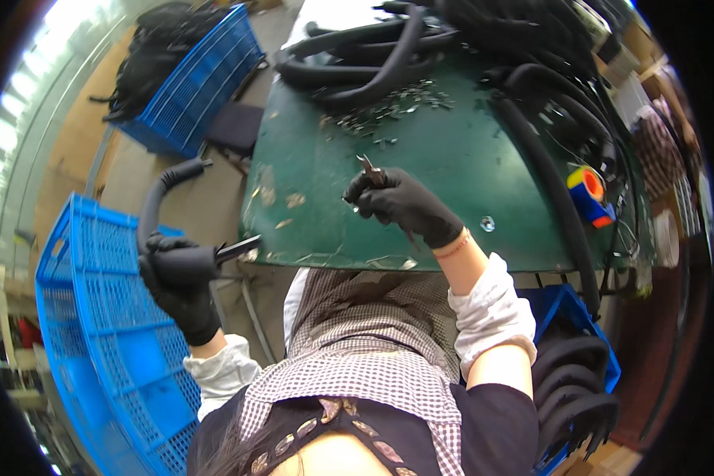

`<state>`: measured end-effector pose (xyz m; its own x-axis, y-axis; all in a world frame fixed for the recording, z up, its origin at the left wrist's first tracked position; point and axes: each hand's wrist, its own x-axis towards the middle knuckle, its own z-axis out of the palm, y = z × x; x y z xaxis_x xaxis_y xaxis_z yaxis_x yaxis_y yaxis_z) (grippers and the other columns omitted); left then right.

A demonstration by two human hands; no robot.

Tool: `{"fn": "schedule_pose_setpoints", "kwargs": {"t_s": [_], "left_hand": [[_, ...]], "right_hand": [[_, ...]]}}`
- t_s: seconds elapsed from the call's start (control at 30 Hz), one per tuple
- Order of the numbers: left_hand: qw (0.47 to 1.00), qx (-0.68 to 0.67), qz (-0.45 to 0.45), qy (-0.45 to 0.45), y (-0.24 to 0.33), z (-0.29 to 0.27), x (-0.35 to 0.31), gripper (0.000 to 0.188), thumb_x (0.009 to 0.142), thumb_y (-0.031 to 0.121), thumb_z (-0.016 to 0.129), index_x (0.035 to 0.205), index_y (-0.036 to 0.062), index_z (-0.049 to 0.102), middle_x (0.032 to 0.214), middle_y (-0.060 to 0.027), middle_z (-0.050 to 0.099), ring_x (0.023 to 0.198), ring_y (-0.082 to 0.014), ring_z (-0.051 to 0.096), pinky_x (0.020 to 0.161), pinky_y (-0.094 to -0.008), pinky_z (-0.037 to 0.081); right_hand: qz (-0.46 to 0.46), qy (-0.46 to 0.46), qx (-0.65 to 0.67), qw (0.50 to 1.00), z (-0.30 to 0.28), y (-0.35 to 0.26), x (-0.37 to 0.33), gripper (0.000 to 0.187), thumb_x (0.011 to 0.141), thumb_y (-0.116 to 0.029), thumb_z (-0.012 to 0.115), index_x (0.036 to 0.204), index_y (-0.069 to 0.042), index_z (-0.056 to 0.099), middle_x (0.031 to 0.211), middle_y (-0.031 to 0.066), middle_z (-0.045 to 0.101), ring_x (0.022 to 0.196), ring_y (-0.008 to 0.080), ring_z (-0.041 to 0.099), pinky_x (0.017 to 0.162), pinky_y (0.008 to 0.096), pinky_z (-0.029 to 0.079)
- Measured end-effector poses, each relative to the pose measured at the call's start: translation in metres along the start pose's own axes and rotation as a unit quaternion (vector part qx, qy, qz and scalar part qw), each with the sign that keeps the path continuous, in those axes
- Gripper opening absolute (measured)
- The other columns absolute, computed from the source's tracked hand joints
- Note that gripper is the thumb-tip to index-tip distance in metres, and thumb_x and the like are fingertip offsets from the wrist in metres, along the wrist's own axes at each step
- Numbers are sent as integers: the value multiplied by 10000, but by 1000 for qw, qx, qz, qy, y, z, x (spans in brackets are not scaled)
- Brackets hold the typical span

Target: The person repeatedly picks up small metal clips from a green table and attaches them to black rubber hoses. They handle the hoses and clips one at a time, placing the assembled hoses into a blue crate.

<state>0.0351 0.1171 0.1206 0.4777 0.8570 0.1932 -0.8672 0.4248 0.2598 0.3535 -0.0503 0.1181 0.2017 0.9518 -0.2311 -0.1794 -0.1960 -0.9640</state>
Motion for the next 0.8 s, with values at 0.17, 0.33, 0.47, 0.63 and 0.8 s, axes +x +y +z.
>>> {"fn": "schedule_pose_setpoints", "kwargs": {"t_s": [0.17,0.33,0.47,0.63,0.8], "left_hand": [[998,-34,41,37,6,-20,-41,360,890,219,677,1177,51,540,1099,-105,612,1100,-238,549,1087,-431,341],[995,-37,52,76,10,-47,-80,412,897,278,667,1191,28,522,1123,-116,600,1109,-266,542,1087,-440,351],[992,-29,31,123,-1,-47,-100,556,921,437,590,1265,17,473,1120,-132,593,1059,-254,569,993,-423,441],[972,157,-102,141,-10,-49,-125,744,932,579,479,1379,-8,385,978,-115,634,871,-201,632,796,-349,518],[727,640,-249,-32,27,-57,-180,619,812,476,707,1179,-11,600,959,-136,674,796,-222,646,735,-363,513]], "right_hand": [[23,-66,65,995,85,37,-10,174,922,-101,570,1041,1,645,890,-17,610,654,25,476,566,184,382],[35,-75,6,997,151,53,-5,203,959,-197,587,1041,-20,644,761,-76,497,606,7,376,528,191,315],[24,-103,75,991,172,74,-4,165,910,-213,663,909,-49,656,649,-81,438,571,19,349,524,210,296],[34,-67,90,993,162,81,-6,157,893,-191,679,873,-37,651,631,-77,453,529,13,367,482,202,288],[55,-78,67,993,143,79,-16,168,878,-194,690,854,-28,676,672,-55,532,545,24,414,490,195,315]]}}
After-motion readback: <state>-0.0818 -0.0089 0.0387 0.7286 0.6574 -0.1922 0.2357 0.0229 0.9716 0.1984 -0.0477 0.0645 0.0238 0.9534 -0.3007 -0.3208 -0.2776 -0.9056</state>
